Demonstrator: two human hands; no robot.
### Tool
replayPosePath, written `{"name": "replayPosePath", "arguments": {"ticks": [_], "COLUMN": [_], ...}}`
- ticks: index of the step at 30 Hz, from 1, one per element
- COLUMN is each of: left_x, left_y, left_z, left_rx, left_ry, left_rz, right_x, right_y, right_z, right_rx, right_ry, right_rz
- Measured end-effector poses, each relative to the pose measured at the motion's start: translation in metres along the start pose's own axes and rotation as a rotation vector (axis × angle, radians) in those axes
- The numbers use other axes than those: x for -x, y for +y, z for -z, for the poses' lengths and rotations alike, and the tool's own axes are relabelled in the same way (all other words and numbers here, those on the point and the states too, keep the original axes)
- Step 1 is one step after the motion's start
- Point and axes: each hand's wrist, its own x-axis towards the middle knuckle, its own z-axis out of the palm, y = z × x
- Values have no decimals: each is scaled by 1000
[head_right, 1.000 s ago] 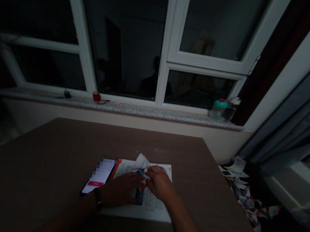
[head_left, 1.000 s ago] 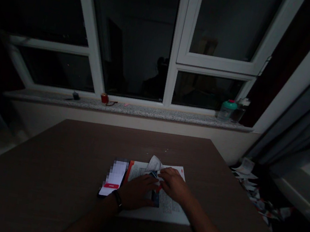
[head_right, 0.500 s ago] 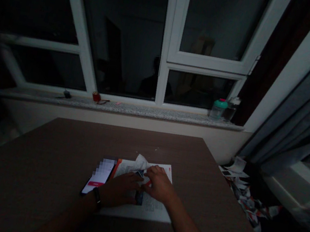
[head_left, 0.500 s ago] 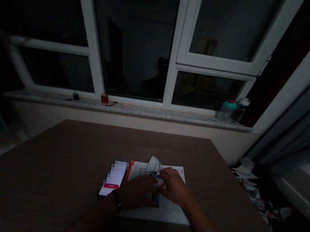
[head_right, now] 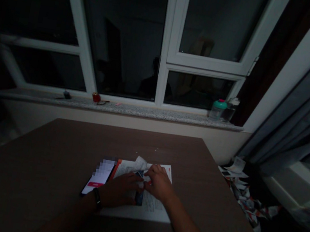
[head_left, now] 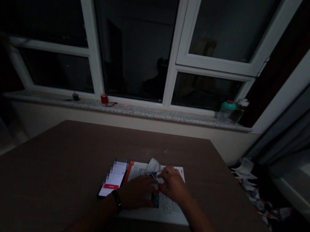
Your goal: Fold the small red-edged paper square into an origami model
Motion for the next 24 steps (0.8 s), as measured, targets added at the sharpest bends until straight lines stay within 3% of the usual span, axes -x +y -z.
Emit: {"name": "replayPosePath", "arguments": {"ticks": [14, 24], "left_x": [2, 3], "left_y": [-6, -7], "left_z": [-6, -10], "left_rx": [15, 20], "left_ry": [33, 34], "left_rz": [-3, 12], "right_x": [-9, -9], "right_y": [2, 3], "right_z": [0, -3], "right_rx": [44, 108], "right_ry": [26, 16], "right_rz": [-129, -143]}}
